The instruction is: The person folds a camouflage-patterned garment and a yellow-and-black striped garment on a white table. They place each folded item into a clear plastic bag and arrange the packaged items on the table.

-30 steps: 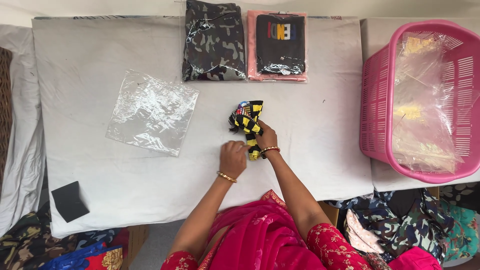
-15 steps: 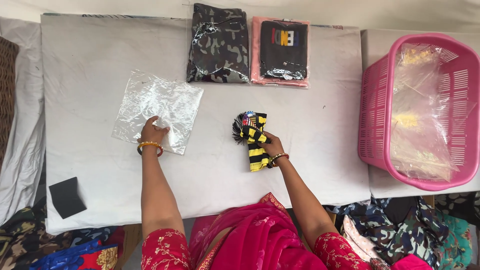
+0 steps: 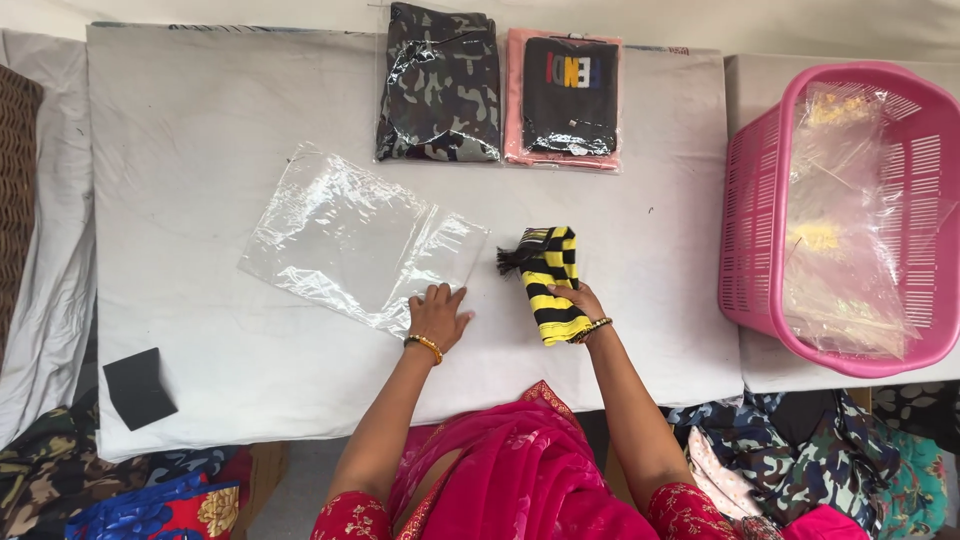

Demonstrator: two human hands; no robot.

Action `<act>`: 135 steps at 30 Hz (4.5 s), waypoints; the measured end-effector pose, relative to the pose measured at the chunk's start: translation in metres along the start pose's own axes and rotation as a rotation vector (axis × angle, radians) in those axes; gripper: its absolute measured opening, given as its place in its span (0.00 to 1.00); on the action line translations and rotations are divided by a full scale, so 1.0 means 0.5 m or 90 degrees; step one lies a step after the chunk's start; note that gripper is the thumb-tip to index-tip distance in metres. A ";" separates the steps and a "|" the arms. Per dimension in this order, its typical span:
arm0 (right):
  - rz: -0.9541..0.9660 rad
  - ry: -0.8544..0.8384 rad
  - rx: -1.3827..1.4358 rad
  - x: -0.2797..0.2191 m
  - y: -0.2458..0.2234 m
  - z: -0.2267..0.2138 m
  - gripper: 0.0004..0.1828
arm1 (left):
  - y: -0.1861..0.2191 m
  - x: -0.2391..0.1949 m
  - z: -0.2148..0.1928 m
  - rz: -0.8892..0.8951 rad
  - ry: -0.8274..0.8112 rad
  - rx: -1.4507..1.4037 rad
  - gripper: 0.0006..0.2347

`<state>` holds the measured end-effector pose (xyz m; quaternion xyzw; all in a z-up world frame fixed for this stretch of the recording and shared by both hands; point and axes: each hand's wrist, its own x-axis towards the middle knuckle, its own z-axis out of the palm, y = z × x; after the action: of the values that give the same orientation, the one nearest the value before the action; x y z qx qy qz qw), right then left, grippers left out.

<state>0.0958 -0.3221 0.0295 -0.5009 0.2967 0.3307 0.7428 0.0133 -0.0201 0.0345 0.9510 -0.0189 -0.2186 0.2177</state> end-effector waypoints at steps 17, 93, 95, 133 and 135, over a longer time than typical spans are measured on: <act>-0.143 -0.075 -0.192 -0.015 -0.003 0.155 0.16 | -0.178 0.071 0.141 0.186 0.232 0.062 0.21; -0.860 -0.011 -1.136 -0.020 0.184 0.326 0.32 | 0.020 -0.212 0.082 -0.159 0.450 -0.251 0.33; -0.819 -0.051 -1.146 0.022 0.195 0.321 0.29 | 0.010 -0.209 0.095 -0.206 0.423 -0.259 0.35; -0.749 -0.230 -1.352 0.149 0.186 0.304 0.33 | 0.011 -0.172 0.225 0.106 0.265 -0.166 0.12; -0.740 -0.166 -1.463 0.170 0.195 0.307 0.35 | 0.033 -0.161 0.200 0.121 0.199 -0.027 0.28</act>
<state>0.0873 -0.1339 -0.0402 -0.8673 -0.4897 0.0711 -0.0535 -0.1010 -0.0652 -0.0068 0.9625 -0.0698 -0.0471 0.2579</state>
